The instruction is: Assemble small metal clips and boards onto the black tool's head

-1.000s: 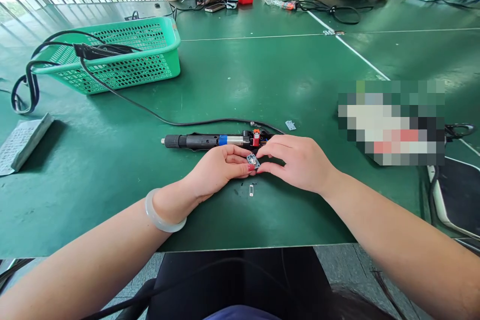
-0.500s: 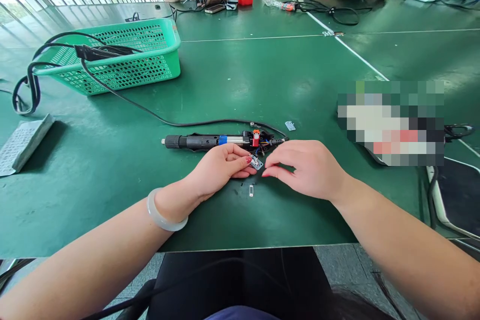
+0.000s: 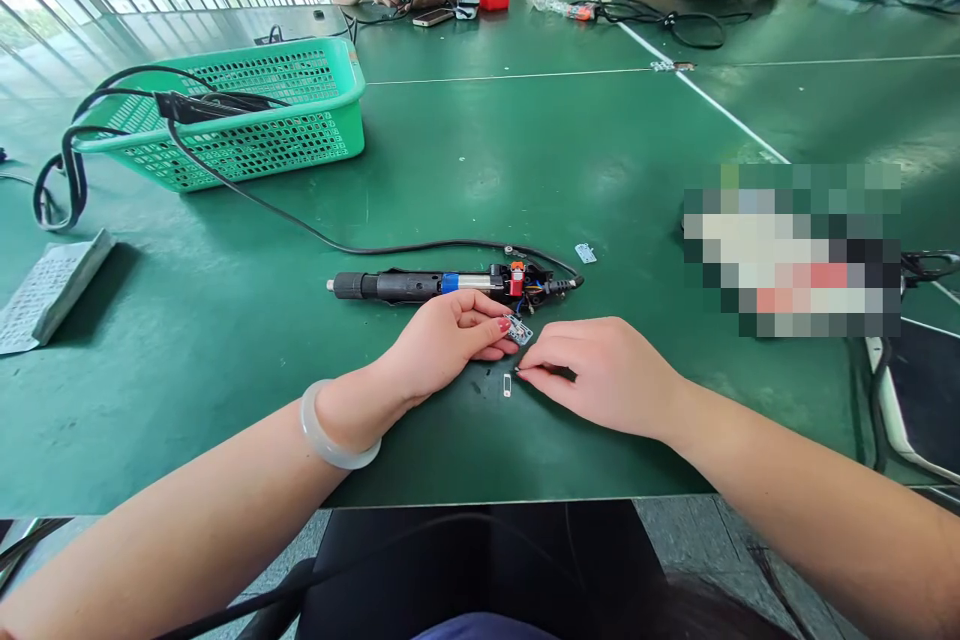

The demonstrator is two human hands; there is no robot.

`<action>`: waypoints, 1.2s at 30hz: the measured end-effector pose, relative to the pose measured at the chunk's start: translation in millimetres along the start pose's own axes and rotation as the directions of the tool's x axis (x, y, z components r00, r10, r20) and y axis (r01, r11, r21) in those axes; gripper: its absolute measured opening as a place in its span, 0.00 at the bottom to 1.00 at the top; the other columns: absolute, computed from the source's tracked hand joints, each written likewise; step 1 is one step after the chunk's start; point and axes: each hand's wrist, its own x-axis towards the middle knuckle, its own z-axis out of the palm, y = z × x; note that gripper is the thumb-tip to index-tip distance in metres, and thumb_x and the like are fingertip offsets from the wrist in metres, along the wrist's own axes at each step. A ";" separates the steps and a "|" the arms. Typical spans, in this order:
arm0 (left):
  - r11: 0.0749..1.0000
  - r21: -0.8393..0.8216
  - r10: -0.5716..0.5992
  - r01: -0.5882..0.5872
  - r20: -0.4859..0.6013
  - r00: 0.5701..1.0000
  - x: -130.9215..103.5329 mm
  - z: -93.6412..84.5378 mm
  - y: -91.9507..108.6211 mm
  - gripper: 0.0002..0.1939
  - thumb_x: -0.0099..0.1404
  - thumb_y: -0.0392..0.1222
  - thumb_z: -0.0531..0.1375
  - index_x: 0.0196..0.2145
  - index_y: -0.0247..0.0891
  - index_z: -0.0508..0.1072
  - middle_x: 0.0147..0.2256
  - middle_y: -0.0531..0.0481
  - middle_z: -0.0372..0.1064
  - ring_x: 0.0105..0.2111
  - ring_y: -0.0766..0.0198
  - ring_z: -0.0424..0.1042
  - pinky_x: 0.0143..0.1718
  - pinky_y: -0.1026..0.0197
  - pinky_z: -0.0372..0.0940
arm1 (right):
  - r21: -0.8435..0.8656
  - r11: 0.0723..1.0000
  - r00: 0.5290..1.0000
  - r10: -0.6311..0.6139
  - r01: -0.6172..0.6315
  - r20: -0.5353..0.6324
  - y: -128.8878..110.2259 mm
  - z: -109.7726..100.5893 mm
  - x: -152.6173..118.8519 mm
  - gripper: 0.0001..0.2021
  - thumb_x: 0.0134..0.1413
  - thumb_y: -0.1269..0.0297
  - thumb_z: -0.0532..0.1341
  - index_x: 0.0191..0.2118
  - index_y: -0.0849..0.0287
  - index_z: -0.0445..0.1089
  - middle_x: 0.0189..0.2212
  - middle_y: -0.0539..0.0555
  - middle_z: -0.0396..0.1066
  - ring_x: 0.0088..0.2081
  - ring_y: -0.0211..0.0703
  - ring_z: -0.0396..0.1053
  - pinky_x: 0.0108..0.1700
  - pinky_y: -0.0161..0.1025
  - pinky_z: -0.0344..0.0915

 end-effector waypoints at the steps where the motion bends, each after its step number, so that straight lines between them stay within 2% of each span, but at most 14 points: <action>1: 1.000 -0.001 0.002 -0.002 0.001 1.000 -0.2 -0.1 -0.2 0.03 0.61 0.32 0.61 0.35 0.32 0.71 0.26 0.50 0.74 0.29 0.69 0.75 0.33 0.67 0.69 | 0.021 1.000 0.999 0.017 -0.016 -0.040 -1.6 -1.6 -0.4 0.06 0.54 0.69 0.60 0.28 0.58 0.73 0.23 0.47 0.71 0.26 0.34 0.67 0.29 0.33 0.59; 4: 1.000 -0.006 0.005 -0.005 0.003 1.000 -0.8 0.1 -1.1 0.03 0.61 0.32 0.61 0.35 0.32 0.71 0.26 0.50 0.75 0.29 0.69 0.75 0.34 0.67 0.69 | 0.073 0.994 0.984 0.090 -0.079 -0.156 -6.7 -4.3 -0.8 0.06 0.52 0.70 0.61 0.27 0.59 0.72 0.20 0.46 0.67 0.23 0.32 0.63 0.27 0.32 0.57; 6: 1.000 -0.005 0.006 -0.006 -0.006 1.000 -1.1 1.1 -1.6 0.02 0.61 0.32 0.61 0.34 0.32 0.71 0.26 0.50 0.75 0.29 0.70 0.75 0.34 0.67 0.69 | 0.098 0.987 0.970 0.146 -0.129 -0.192 -9.9 -4.2 -0.4 0.06 0.52 0.70 0.62 0.25 0.59 0.71 0.19 0.45 0.65 0.22 0.31 0.61 0.26 0.32 0.56; 12: 0.999 0.014 0.034 -0.034 -0.025 0.999 -0.3 3.8 -3.3 0.02 0.61 0.32 0.61 0.33 0.32 0.71 0.26 0.50 0.74 0.29 0.70 0.75 0.32 0.68 0.69 | 0.088 0.964 0.942 0.264 -0.250 -0.207 -15.8 0.3 1.3 0.10 0.49 0.71 0.63 0.20 0.59 0.65 0.17 0.44 0.61 0.21 0.30 0.58 0.24 0.31 0.54; 18: 0.999 0.022 0.049 -0.048 -0.026 0.998 0.5 3.8 -5.7 0.03 0.60 0.33 0.62 0.33 0.32 0.70 0.27 0.50 0.75 0.28 0.70 0.75 0.31 0.68 0.69 | 0.054 0.954 0.927 0.298 -0.293 -0.229 -18.8 3.5 2.5 0.12 0.49 0.71 0.62 0.19 0.59 0.62 0.16 0.44 0.59 0.20 0.31 0.57 0.24 0.32 0.53; 23: 0.999 0.025 0.043 -0.042 -0.025 0.999 0.1 4.1 -4.2 0.03 0.60 0.33 0.62 0.32 0.32 0.70 0.25 0.50 0.74 0.28 0.70 0.75 0.31 0.68 0.69 | 0.020 0.947 0.918 0.316 -0.321 -0.241 -17.2 2.4 2.5 0.11 0.50 0.69 0.62 0.19 0.58 0.63 0.17 0.46 0.62 0.21 0.32 0.59 0.24 0.33 0.54; 26: 0.999 0.017 0.031 -0.030 -0.031 0.999 -0.7 4.2 -2.7 0.04 0.59 0.33 0.63 0.31 0.32 0.70 0.25 0.50 0.74 0.27 0.69 0.75 0.31 0.67 0.69 | -0.007 0.943 0.915 0.322 -0.334 -0.245 -13.5 1.6 1.2 0.10 0.51 0.66 0.63 0.22 0.57 0.64 0.20 0.47 0.66 0.22 0.33 0.61 0.24 0.33 0.56; 29: 1.000 0.006 0.019 -0.019 -0.039 0.999 -1.3 4.1 -1.6 0.04 0.59 0.32 0.63 0.32 0.32 0.70 0.24 0.50 0.74 0.27 0.69 0.75 0.32 0.67 0.69 | -0.021 0.945 0.917 0.311 -0.326 -0.250 -9.9 1.4 -0.4 0.04 0.52 0.63 0.63 0.31 0.58 0.71 0.23 0.48 0.69 0.22 0.35 0.63 0.25 0.34 0.59; 32: 1.000 0.005 0.012 -0.012 -0.040 0.999 -1.4 3.8 -0.9 0.03 0.60 0.33 0.62 0.33 0.31 0.70 0.24 0.50 0.74 0.27 0.70 0.75 0.32 0.67 0.69 | -0.025 0.947 0.922 0.305 -0.319 -0.237 -8.5 1.5 -1.2 0.09 0.53 0.61 0.63 0.39 0.58 0.74 0.25 0.49 0.71 0.23 0.35 0.65 0.26 0.35 0.60; 36: 1.000 0.003 0.008 -0.008 -0.042 0.999 -1.1 3.1 -0.9 0.03 0.61 0.33 0.62 0.33 0.32 0.70 0.24 0.50 0.74 0.28 0.70 0.75 0.32 0.68 0.69 | -0.025 0.946 0.928 0.312 -0.323 -0.205 -8.4 1.5 -1.0 0.10 0.53 0.62 0.63 0.40 0.58 0.76 0.25 0.49 0.73 0.23 0.36 0.66 0.26 0.35 0.60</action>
